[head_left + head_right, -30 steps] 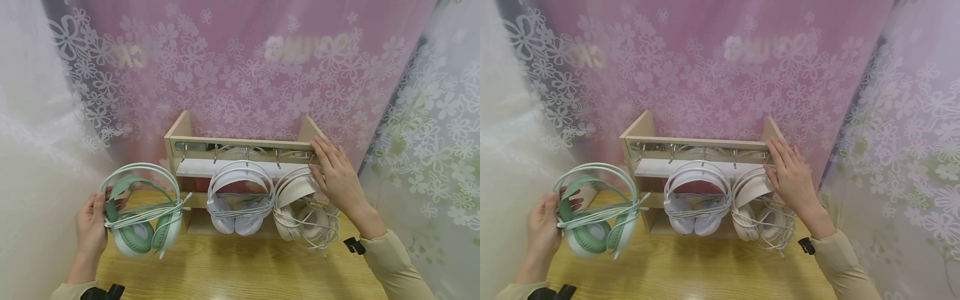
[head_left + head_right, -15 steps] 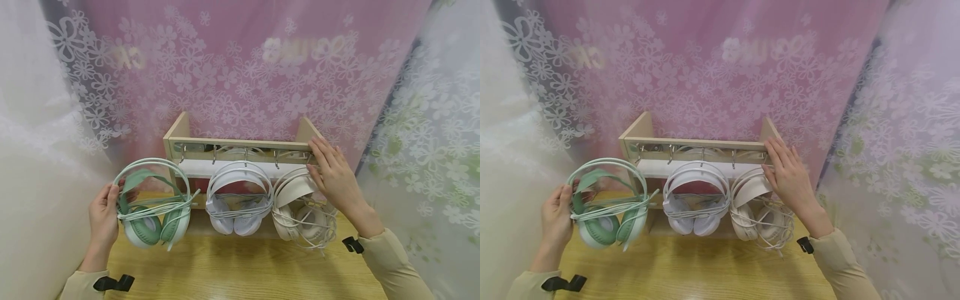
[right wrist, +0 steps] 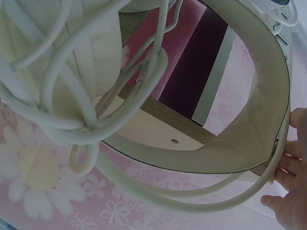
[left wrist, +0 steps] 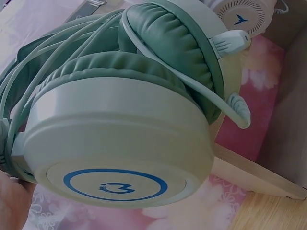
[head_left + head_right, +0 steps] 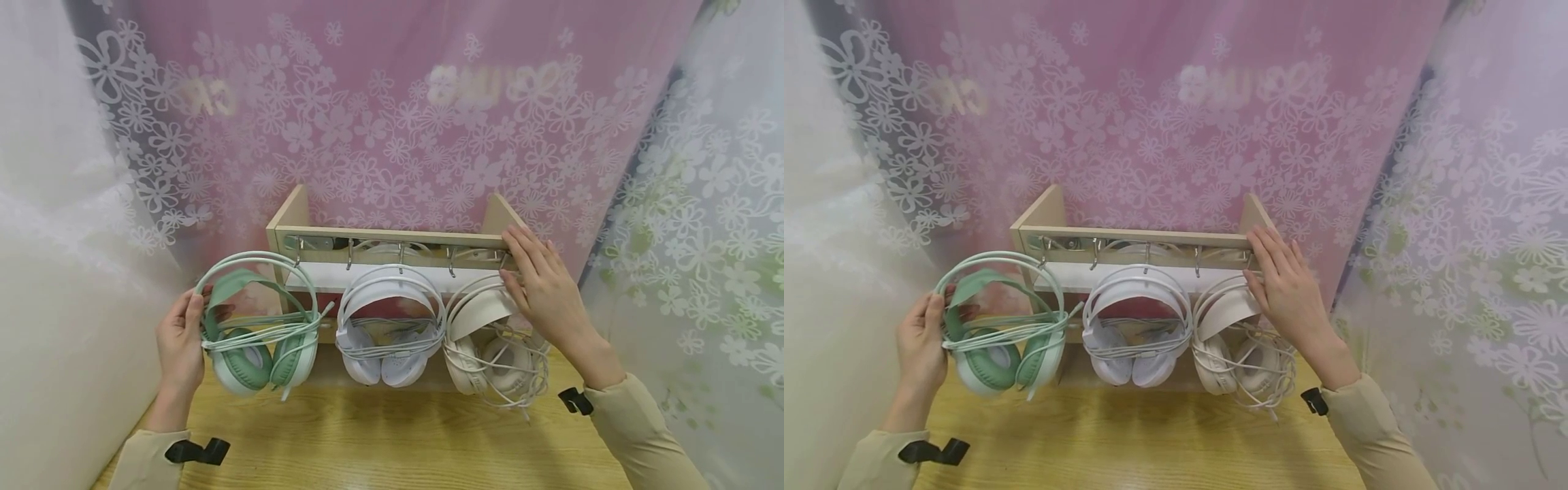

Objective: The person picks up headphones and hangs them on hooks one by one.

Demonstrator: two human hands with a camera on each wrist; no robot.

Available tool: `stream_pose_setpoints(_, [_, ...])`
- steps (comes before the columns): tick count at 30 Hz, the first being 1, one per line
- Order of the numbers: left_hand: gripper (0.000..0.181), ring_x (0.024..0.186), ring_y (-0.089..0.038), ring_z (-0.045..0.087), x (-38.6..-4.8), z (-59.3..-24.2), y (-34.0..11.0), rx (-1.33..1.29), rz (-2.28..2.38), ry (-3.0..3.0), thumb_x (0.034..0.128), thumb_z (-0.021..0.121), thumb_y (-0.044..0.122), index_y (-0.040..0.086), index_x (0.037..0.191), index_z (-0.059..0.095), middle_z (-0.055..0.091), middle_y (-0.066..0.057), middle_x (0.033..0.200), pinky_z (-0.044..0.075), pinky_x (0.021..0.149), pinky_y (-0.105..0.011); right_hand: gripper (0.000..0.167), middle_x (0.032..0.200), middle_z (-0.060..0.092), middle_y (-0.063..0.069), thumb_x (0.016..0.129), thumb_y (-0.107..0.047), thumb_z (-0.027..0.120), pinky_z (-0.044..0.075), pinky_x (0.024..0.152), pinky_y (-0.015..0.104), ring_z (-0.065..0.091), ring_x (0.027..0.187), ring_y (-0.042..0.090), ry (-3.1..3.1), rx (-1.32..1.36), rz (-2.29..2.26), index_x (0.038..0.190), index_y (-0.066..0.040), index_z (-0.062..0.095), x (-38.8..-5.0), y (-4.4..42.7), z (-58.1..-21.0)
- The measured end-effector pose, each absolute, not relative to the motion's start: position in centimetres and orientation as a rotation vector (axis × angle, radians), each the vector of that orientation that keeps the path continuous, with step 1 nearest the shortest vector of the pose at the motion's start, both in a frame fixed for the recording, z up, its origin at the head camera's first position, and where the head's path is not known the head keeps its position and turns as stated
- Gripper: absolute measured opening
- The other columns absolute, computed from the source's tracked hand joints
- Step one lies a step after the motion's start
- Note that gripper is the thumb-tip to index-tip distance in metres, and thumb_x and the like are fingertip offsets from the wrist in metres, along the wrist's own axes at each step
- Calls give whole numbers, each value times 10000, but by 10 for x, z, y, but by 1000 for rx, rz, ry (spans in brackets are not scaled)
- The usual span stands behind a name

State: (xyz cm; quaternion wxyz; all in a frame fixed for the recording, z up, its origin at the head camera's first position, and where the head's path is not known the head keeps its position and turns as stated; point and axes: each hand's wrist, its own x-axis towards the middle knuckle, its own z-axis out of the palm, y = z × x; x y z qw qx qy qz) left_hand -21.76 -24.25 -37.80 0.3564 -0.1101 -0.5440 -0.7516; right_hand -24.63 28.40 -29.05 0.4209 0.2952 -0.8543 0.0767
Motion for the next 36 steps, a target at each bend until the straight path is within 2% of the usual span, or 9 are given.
stream_pose_setpoints(4, [283,894,-66,682,-216,-377,-246,-162,-1813,-1519,1049,555,108,-106,1198,664,730,15,996,547,782,-154,594,1581,399,165,1101,-419,383,191,1242,536,338,1476,355,-2144,738,195,1547,-26,383,-247,284,-291])
stream_pose_setpoints(8, [252,986,-78,632,-213,-377,-249,-114,-1785,-1527,1045,567,122,-24,1193,710,723,38,1044,495,806,-151,591,1581,398,166,1102,-412,386,184,1245,530,337,1477,355,-2141,739,195,1548,-26,380,-247,284,-291])
stream_pose_setpoints(11, [235,970,-82,648,-212,-377,-251,-163,-1845,-1458,1038,573,106,-12,1178,721,728,5,1052,517,798,-151,593,1579,399,170,1103,-414,380,181,1247,526,338,1476,359,-2134,743,192,1548,-20,378,-247,285,-291])
stream_pose_setpoints(18, [300,873,-97,706,-211,-377,-252,-357,-1924,-1359,1028,574,73,-156,1213,637,735,-49,1030,558,765,-161,606,1577,400,177,1105,-429,361,184,1246,527,338,1474,361,-2125,748,192,1547,-16,377,-247,285,-292])
stream_pose_setpoints(28, [272,956,-76,664,-216,-370,-243,-361,-1851,-1427,1026,583,76,-104,1210,671,746,10,1045,515,826,-150,600,1579,400,167,1104,-427,370,195,1237,548,340,1474,361,-2129,744,195,1546,-22,382,-248,284,-292])
stream_pose_setpoints(33, [264,901,-119,723,-222,-370,-237,-474,-1943,-1331,1027,559,47,-134,1192,658,743,-50,1062,598,817,-239,591,1580,400,163,1101,-414,387,204,1231,560,340,1474,360,-2127,745,194,1548,-27,381,-249,284,-292])
stream_pose_setpoints(36, [278,852,-151,742,-225,-370,-235,-522,-1971,-1316,1030,547,43,-154,1203,639,737,-67,1065,608,796,-282,593,1577,405,162,1101,-420,383,205,1231,561,343,1473,358,-2124,746,195,1547,-28,384,-249,284,-292])
